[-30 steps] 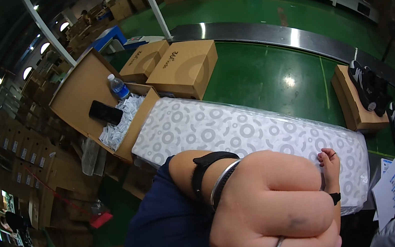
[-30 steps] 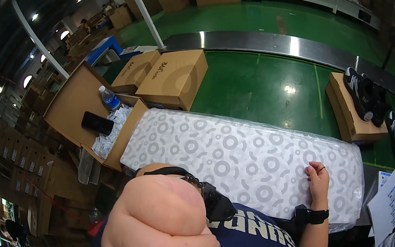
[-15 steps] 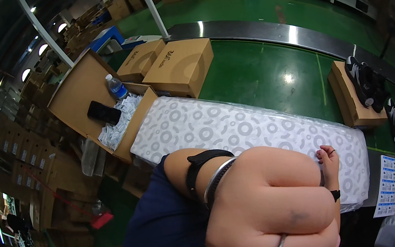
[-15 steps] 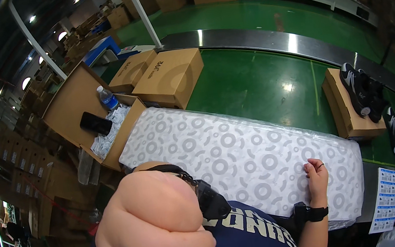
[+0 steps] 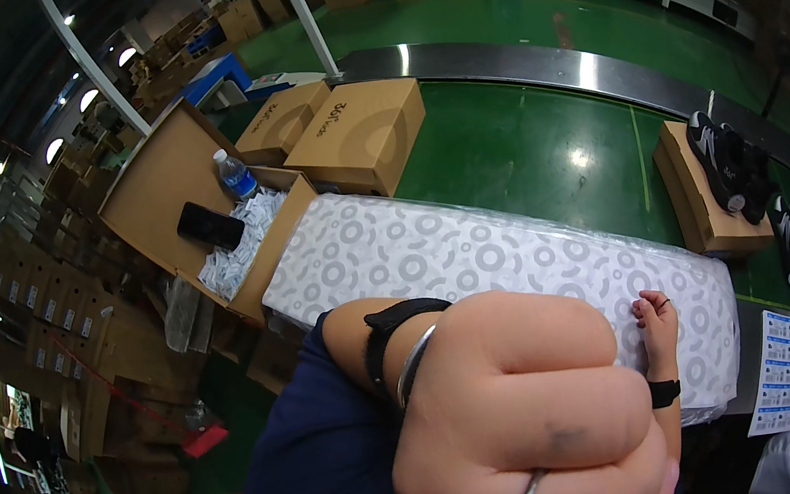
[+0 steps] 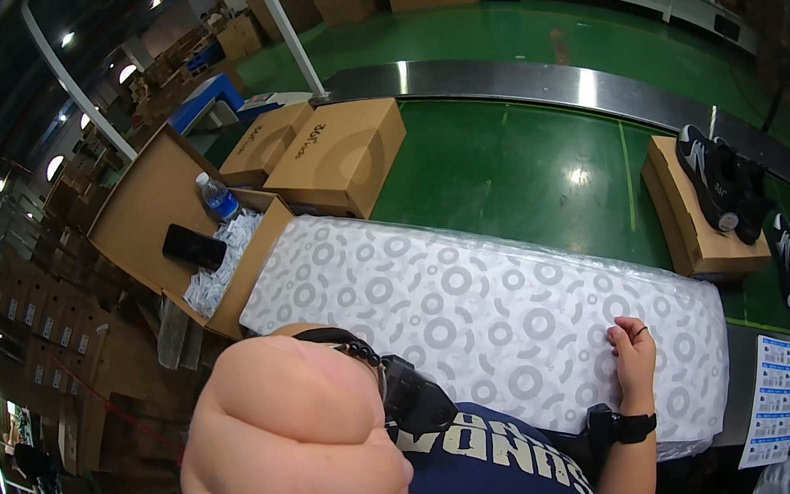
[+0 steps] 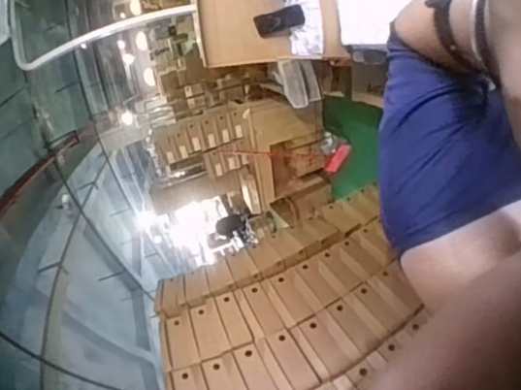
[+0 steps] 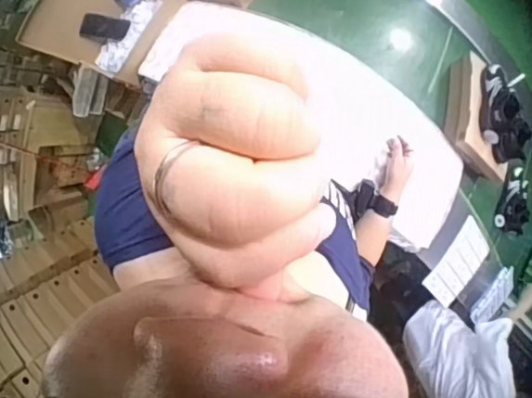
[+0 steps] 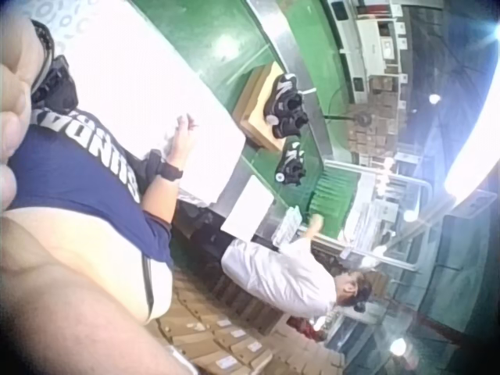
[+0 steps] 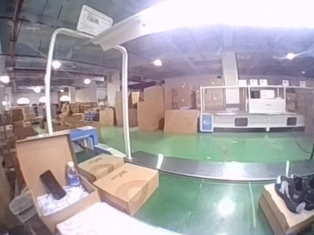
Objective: Packaging shoes into boxes at a factory assembly station.
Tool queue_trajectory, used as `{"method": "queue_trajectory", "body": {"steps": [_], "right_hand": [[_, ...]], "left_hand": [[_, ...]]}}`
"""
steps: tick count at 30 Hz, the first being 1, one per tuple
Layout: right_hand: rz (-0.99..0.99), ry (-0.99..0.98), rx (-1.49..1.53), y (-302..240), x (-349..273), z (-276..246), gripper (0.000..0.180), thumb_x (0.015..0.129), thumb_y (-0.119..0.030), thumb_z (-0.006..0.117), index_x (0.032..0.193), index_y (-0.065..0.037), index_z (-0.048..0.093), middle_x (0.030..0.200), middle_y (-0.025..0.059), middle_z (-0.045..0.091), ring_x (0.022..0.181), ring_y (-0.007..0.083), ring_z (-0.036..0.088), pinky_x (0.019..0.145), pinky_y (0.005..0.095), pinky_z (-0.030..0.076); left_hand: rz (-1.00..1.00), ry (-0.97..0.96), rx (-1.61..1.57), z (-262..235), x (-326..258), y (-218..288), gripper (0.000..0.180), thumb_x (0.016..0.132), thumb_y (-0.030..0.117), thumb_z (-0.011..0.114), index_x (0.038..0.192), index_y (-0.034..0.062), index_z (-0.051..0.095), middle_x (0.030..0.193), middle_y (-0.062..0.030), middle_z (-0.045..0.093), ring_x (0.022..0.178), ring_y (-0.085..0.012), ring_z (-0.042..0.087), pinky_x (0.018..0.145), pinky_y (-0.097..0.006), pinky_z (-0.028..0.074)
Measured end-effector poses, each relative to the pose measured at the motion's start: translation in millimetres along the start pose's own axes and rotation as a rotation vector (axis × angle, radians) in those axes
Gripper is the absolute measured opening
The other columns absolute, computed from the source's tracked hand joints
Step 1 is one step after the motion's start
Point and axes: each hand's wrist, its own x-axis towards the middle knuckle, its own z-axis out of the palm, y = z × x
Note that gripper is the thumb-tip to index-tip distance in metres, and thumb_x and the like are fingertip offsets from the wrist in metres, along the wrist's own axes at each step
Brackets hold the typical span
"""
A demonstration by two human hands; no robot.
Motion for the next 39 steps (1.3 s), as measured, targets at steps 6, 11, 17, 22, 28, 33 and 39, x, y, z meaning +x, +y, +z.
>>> {"method": "queue_trajectory", "body": {"steps": [6, 11, 17, 22, 28, 33, 39], "right_hand": [[0.017, 0.001, 0.002, -4.1, -1.1, 1.7, 0.017, 0.083, -0.010, 0.052, 0.097, -0.001, 0.055, 0.077, 0.0003, 0.057, 0.068, 0.0062, 0.051, 0.060, 0.0180, 0.038], [0.006, 0.006, -0.012, -4.4, -2.9, 0.3, 0.016, 0.083, -0.011, 0.051, 0.096, -0.001, 0.055, 0.076, 0.0000, 0.057, 0.066, 0.0060, 0.049, 0.059, 0.0180, 0.037], [-0.010, -0.001, -0.039, 0.9, 0.5, -2.7, 0.017, 0.083, -0.011, 0.051, 0.096, -0.001, 0.055, 0.076, 0.0003, 0.057, 0.066, 0.0061, 0.049, 0.059, 0.0179, 0.037], [0.003, 0.003, -0.039, 5.2, 0.1, -9.7, 0.017, 0.083, -0.012, 0.051, 0.096, -0.001, 0.055, 0.077, 0.0005, 0.057, 0.067, 0.0061, 0.050, 0.059, 0.0182, 0.037], [0.022, 0.073, 0.037, 1.3, -8.7, -7.3, 0.016, 0.079, -0.011, 0.056, 0.093, -0.003, 0.058, 0.079, 0.0010, 0.056, 0.072, 0.0091, 0.051, 0.065, 0.0222, 0.041], [0.197, 0.073, 0.289, -5.8, -5.1, -11.1, 0.029, 0.081, -0.012, 0.055, 0.108, -0.003, 0.048, 0.083, 0.0052, 0.057, 0.068, 0.0108, 0.052, 0.060, 0.0244, 0.043], [0.144, 0.415, 0.518, -44.9, 46.2, -34.8, 0.055, 0.078, -0.012, 0.058, 0.124, -0.005, 0.030, 0.096, 0.0079, 0.051, 0.074, 0.0140, 0.049, 0.059, 0.0289, 0.042]], "left_hand": [[0.023, 0.059, -0.031, 2.7, -3.6, 0.0, 0.010, 0.058, -0.002, 0.061, 0.060, -0.0011, 0.051, 0.058, -0.0025, 0.043, 0.041, -0.0103, 0.037, 0.038, -0.022, 0.026], [0.233, 0.149, 0.173, 6.7, 8.8, 5.0, 0.008, 0.061, 0.008, 0.052, 0.053, 0.0063, 0.050, 0.056, 0.0017, 0.048, 0.043, -0.0107, 0.042, 0.039, -0.025, 0.031], [0.067, -0.139, 0.117, -21.0, 0.1, 16.8, 0.004, 0.066, 0.008, 0.058, 0.063, 0.0050, 0.056, 0.066, -0.0024, 0.055, 0.053, -0.0140, 0.051, 0.046, -0.027, 0.038], [0.030, -0.313, 0.194, -21.1, 4.2, -3.1, 0.008, 0.067, 0.010, 0.062, 0.067, 0.0025, 0.060, 0.070, -0.0082, 0.058, 0.059, -0.0148, 0.052, 0.052, -0.027, 0.041], [-0.458, -0.772, 0.431, 12.8, -78.7, -88.9, 0.040, 0.066, 0.017, 0.068, 0.103, 0.0113, 0.053, 0.084, -0.0062, 0.055, 0.070, -0.0236, 0.057, 0.056, -0.032, 0.046], [-0.940, -1.471, 0.501, -39.2, -172.1, -108.7, 0.052, 0.074, 0.035, 0.063, 0.115, 0.0078, 0.047, 0.092, -0.0141, 0.059, 0.087, -0.0315, 0.056, 0.073, -0.040, 0.045], [-1.197, -1.308, 0.508, -83.7, -226.4, -69.1, 0.048, 0.073, 0.032, 0.064, 0.112, 0.0060, 0.051, 0.094, -0.0167, 0.059, 0.087, -0.0329, 0.057, 0.073, -0.039, 0.046]]}}
